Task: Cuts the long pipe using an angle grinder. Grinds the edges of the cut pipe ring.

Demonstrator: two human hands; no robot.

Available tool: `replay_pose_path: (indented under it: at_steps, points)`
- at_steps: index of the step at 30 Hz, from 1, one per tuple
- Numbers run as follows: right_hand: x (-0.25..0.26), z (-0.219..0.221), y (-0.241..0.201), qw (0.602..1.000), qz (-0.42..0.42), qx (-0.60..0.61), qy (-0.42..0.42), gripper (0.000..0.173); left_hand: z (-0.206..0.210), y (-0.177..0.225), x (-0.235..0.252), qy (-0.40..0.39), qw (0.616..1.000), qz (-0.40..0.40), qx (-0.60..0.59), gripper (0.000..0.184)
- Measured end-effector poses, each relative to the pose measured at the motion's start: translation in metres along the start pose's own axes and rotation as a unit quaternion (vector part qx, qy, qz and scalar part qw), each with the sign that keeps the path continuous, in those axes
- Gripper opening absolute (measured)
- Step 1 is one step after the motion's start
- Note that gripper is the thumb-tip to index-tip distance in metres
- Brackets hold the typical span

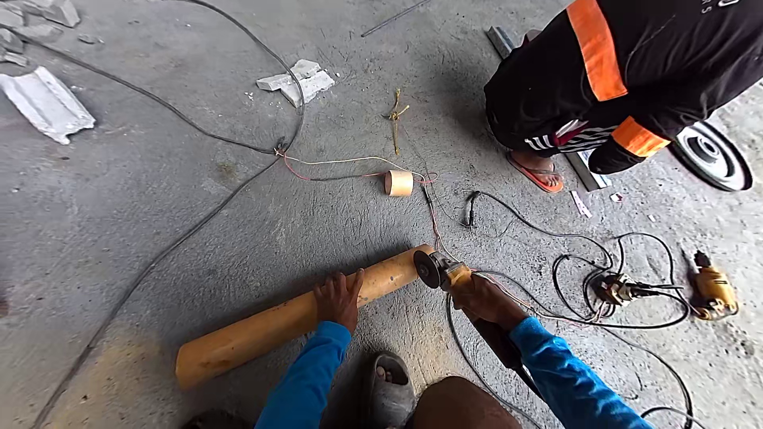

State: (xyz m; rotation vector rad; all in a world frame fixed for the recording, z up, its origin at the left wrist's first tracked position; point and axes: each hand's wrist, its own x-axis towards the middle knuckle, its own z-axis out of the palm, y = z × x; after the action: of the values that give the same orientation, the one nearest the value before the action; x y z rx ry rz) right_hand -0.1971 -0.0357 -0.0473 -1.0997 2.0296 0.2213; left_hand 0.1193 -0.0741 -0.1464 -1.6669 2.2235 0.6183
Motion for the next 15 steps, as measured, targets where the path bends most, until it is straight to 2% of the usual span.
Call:
replay_pose_path:
  at_steps: [6, 11, 15]
  points:
    - [0.003, 0.0, 0.0, 1.0, 0.007, -0.013, -0.011, 0.056, 0.0, 0.001, -0.001, -0.006, 1.0, -0.001, 0.019, 0.096]
    - [0.003, -0.001, -0.004, 1.0, 0.01, -0.014, -0.007, 0.057, 0.014, 0.003, -0.006, 0.05, 0.998, 0.003, 0.023, 0.095]
    - [0.005, -0.002, -0.005, 0.999, 0.018, -0.035, -0.005, 0.061, 0.016, 0.005, -0.007, 0.058, 0.998, 0.002, 0.029, 0.094]
